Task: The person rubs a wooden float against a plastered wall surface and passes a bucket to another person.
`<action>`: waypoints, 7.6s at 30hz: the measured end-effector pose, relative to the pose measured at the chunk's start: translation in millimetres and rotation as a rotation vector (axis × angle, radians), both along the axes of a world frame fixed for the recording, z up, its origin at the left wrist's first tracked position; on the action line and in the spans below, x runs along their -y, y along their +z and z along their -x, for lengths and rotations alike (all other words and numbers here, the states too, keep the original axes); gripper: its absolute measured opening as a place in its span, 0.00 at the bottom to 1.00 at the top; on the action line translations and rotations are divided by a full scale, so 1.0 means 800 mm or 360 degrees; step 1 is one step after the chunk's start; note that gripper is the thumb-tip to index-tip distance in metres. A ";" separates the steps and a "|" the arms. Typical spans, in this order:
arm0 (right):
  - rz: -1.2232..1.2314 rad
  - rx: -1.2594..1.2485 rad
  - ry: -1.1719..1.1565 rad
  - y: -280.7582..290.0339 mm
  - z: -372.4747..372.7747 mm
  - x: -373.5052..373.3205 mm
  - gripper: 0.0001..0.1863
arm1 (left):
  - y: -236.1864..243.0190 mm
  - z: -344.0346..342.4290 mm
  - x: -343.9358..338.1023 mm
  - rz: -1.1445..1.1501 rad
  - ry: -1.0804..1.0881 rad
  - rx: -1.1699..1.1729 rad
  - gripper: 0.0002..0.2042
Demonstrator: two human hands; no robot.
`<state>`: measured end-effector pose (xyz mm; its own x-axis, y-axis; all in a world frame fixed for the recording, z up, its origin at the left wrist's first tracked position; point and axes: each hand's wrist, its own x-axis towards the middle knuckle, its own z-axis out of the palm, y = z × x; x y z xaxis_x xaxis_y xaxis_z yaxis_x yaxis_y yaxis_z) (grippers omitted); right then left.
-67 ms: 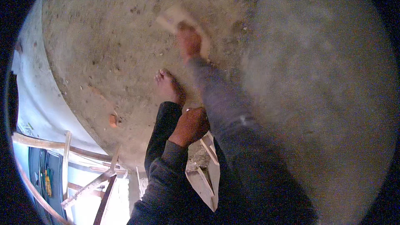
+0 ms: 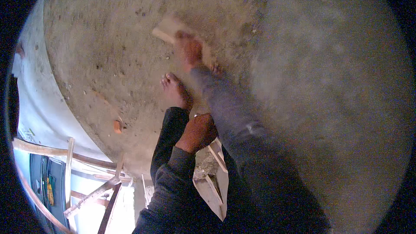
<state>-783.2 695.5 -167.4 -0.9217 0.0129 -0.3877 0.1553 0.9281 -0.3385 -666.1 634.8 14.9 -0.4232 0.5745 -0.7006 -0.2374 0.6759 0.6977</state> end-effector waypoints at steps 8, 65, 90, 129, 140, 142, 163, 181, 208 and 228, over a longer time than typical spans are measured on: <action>0.0112 -0.0084 -0.0407 0.056 0.055 -0.080 0.10 | -0.004 0.002 0.009 0.0000 0.0053 0.0092 0.11; 0.0453 -0.0027 0.0330 0.012 -0.090 0.147 0.15 | 0.012 0.012 0.079 0.0668 0.1391 -0.0676 0.16; -0.0541 -0.0295 -0.0382 0.039 0.225 -0.326 0.19 | -0.031 0.119 0.054 0.0343 0.1014 -0.0404 0.14; 0.0119 0.0156 0.1088 0.033 0.241 -0.102 0.17 | -0.017 0.123 0.055 0.0245 0.1391 -0.0398 0.14; -0.0212 -0.0745 0.0452 0.052 0.433 -0.123 0.15 | -0.013 0.140 0.050 0.0293 0.1482 -0.0311 0.11; -0.0458 -0.0704 0.0579 0.045 0.472 -0.129 0.15 | -0.013 0.144 0.052 0.0276 0.1496 -0.0317 0.11; 0.0144 0.0058 0.1331 0.031 0.301 -0.119 0.14 | -0.032 0.149 0.034 0.0330 0.1489 -0.0221 0.12; 0.1367 0.1455 -0.0382 0.077 0.152 -0.048 0.20 | -0.046 0.117 0.062 0.0269 0.2712 0.0262 0.24; 0.1341 0.0914 -0.0122 0.112 0.155 0.029 0.07 | -0.008 0.048 0.137 0.0427 0.4177 -0.0118 0.15; 0.1254 0.0563 -0.0338 0.275 0.168 -0.115 0.07 | 0.006 0.033 0.152 -0.0822 0.3976 0.0192 0.19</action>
